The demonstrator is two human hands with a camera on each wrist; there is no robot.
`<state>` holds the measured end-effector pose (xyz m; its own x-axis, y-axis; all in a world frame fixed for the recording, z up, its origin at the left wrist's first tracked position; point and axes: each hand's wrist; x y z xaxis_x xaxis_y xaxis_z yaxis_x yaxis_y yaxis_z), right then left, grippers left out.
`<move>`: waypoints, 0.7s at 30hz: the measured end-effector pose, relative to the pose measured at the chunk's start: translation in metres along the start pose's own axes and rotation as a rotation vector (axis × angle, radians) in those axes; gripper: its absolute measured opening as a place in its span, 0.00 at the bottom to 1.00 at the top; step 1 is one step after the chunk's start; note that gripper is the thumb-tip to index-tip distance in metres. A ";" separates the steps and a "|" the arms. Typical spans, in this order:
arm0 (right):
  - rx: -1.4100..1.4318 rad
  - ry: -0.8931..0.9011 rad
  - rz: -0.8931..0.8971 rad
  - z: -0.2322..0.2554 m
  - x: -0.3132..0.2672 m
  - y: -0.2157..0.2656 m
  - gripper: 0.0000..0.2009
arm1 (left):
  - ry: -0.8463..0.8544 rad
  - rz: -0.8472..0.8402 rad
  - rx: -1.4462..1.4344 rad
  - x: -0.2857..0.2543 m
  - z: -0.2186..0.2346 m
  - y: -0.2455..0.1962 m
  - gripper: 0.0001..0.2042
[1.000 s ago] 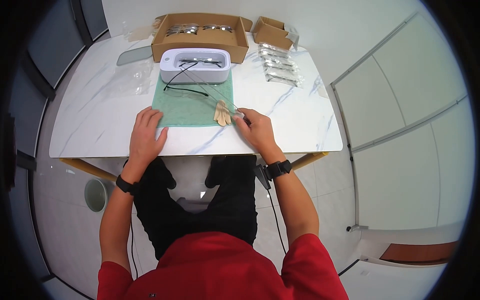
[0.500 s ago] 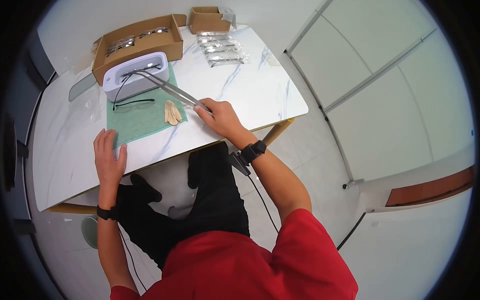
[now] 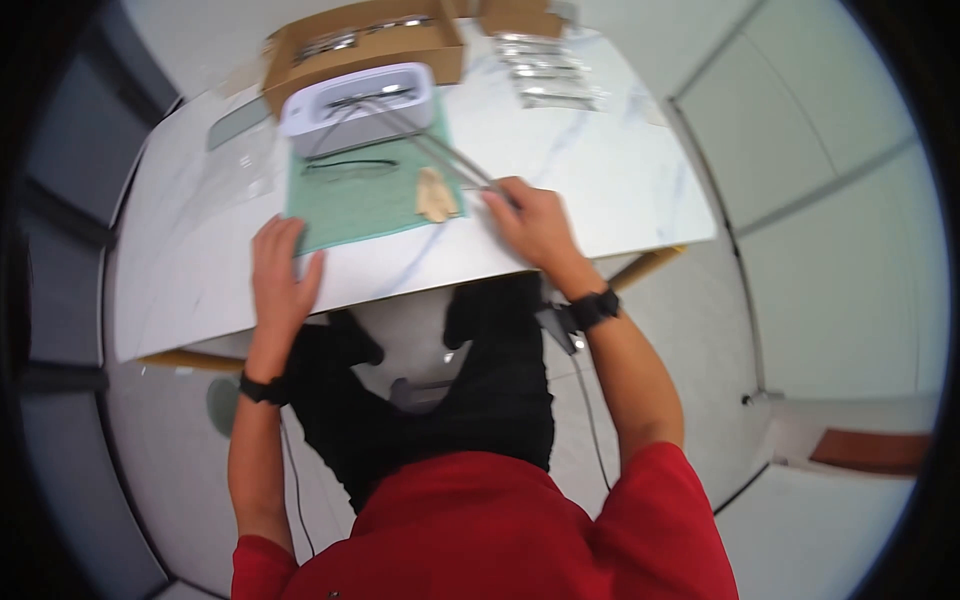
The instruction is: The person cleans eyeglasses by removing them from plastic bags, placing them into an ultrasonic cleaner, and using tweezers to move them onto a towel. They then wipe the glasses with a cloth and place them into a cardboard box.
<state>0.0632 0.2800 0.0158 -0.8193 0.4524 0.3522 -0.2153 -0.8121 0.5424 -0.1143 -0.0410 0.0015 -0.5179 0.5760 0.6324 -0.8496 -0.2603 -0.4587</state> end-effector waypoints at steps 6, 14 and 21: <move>0.051 0.030 -0.014 0.001 -0.002 0.006 0.12 | 0.006 0.072 -0.024 0.000 0.003 -0.004 0.20; 0.052 0.007 -0.004 -0.002 -0.003 0.000 0.12 | 0.017 0.058 -0.024 -0.001 0.003 -0.001 0.20; 0.082 -0.063 -0.055 -0.005 -0.001 -0.006 0.13 | 0.058 0.001 0.000 0.003 0.007 -0.006 0.20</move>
<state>0.0631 0.2823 0.0085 -0.7718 0.5198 0.3663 -0.2125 -0.7537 0.6219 -0.1112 -0.0433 0.0102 -0.5118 0.6200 0.5946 -0.8493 -0.2610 -0.4589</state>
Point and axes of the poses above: each hand's wrist, its own x-axis towards the middle knuckle, its own z-axis out of the back of the hand, y = z × x, and after that the axes turned 12 degrees about -x, right-handed
